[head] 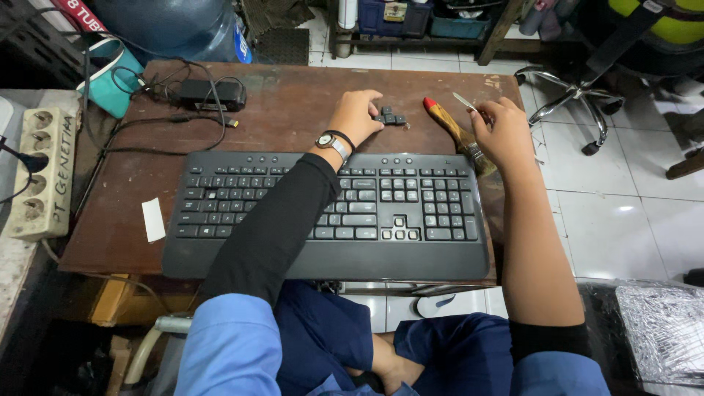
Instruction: The person removes individual keycaps from a keyboard, cleans them with a brush, and places them back onto the keyboard. They also use the brush to sweep debris from the keyboard surface.
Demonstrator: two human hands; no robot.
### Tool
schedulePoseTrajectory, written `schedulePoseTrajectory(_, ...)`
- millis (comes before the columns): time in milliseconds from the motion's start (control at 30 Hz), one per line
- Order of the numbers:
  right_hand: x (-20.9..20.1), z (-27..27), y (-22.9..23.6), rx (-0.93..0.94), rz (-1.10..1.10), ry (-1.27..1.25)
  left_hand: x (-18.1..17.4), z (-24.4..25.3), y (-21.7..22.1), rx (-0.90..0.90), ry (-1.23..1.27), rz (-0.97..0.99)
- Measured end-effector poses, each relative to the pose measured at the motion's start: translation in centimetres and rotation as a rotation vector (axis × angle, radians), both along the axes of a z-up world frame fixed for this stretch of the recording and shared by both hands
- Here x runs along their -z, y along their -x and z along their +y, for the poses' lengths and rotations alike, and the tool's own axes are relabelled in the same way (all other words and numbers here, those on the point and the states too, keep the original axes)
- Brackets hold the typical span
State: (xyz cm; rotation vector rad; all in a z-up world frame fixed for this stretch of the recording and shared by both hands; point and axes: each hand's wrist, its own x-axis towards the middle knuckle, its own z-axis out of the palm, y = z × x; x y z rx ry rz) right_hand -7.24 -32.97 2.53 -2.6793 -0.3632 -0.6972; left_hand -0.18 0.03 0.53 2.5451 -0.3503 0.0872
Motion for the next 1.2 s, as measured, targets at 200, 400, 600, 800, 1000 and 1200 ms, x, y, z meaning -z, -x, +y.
schedulePoseTrajectory(200, -3.5, 4.1, 2.9, -0.155, 0.067, 0.015, 0.4, 0.3, -0.5, 0.013, 0.042, -0.008)
schedulePoseTrajectory(400, -2.6, 8.1, 4.6, 0.036, 0.094, 0.290, 0.3, 0.2, 0.7, 0.018, 0.027, -0.117)
schedulePoseTrajectory(600, -3.9, 10.7, 7.0, 0.253, -0.061, 0.499, -2.3, 0.4, 3.4, 0.004, -0.052, -0.201)
schedulePoseTrajectory(800, -3.1, 10.0, 6.6, 0.222, 0.023, 0.465, -1.3, 0.4, 2.7, 0.019, -0.056, -0.148)
schedulePoseTrajectory(1000, -2.1, 9.5, 5.3, 0.167, 0.108, 0.437, -1.2, 0.5, 2.4, 0.020, -0.048, -0.117)
schedulePoseTrajectory(1200, -2.7, 10.2, 5.7, 0.155, 0.086, 0.409, -1.1, 0.2, 2.4, 0.015, -0.030, -0.135)
